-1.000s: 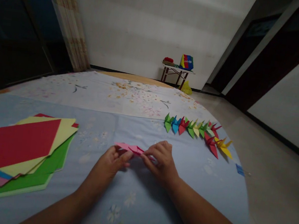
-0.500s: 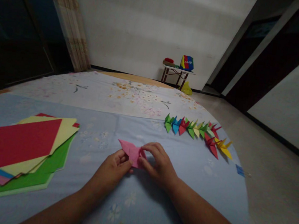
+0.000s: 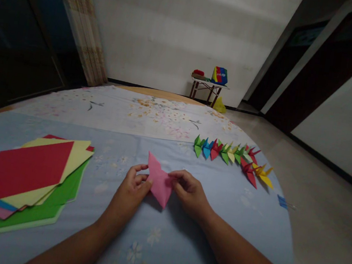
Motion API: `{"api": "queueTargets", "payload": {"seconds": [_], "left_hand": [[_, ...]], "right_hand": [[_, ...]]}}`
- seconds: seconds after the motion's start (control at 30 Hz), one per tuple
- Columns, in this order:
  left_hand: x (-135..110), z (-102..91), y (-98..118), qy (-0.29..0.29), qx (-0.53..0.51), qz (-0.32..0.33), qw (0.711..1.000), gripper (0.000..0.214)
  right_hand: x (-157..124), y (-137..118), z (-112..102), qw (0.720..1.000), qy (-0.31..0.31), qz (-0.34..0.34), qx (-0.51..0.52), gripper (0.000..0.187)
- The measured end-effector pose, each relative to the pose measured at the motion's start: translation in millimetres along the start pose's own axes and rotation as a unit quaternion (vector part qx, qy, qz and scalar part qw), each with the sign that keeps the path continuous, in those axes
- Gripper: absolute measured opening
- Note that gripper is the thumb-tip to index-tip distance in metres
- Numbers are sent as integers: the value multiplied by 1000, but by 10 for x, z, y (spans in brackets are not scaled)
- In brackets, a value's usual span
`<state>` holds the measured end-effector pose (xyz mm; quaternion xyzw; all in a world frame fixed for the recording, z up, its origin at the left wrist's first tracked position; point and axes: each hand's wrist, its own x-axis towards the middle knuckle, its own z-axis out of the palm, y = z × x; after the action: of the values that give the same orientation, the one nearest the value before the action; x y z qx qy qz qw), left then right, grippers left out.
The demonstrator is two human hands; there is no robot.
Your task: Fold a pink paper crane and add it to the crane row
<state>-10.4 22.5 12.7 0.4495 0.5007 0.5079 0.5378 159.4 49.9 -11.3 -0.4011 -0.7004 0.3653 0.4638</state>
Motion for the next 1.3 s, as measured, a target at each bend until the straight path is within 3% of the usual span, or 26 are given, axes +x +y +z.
{"api": "queueTargets", "payload": {"seconds": [0.13,0.23,0.47,0.7,0.83,0.97,1.1,1.3], "left_hand": [[20,-17,-36,44,42,26,998,33],[23,-12,-67,28,65,28,997,30],[20,35,-99,-7,-1,1,1000,50],[-2,28,2,-19,-17,2,1000,46],[-22,11,67,-35,-24,-21,999,51],[-1,-17,74,-31,-43,-33,998,60],[33,-39,51,-32,-43,-41,998,66],[38,-52,25,-45,-42,-30,998,68]], "right_hand": [[20,-44,4,999,-10,7,36,12],[22,-99,-1,999,-26,1,32,13],[2,-129,11,998,-59,-38,8,18],[41,28,5,997,-27,45,55,20],[58,83,-41,994,-58,71,66,32],[71,51,-132,995,-98,3,15,43],[77,25,-188,986,-105,-89,-95,34],[91,-44,-192,926,-51,-204,-315,14]]}}
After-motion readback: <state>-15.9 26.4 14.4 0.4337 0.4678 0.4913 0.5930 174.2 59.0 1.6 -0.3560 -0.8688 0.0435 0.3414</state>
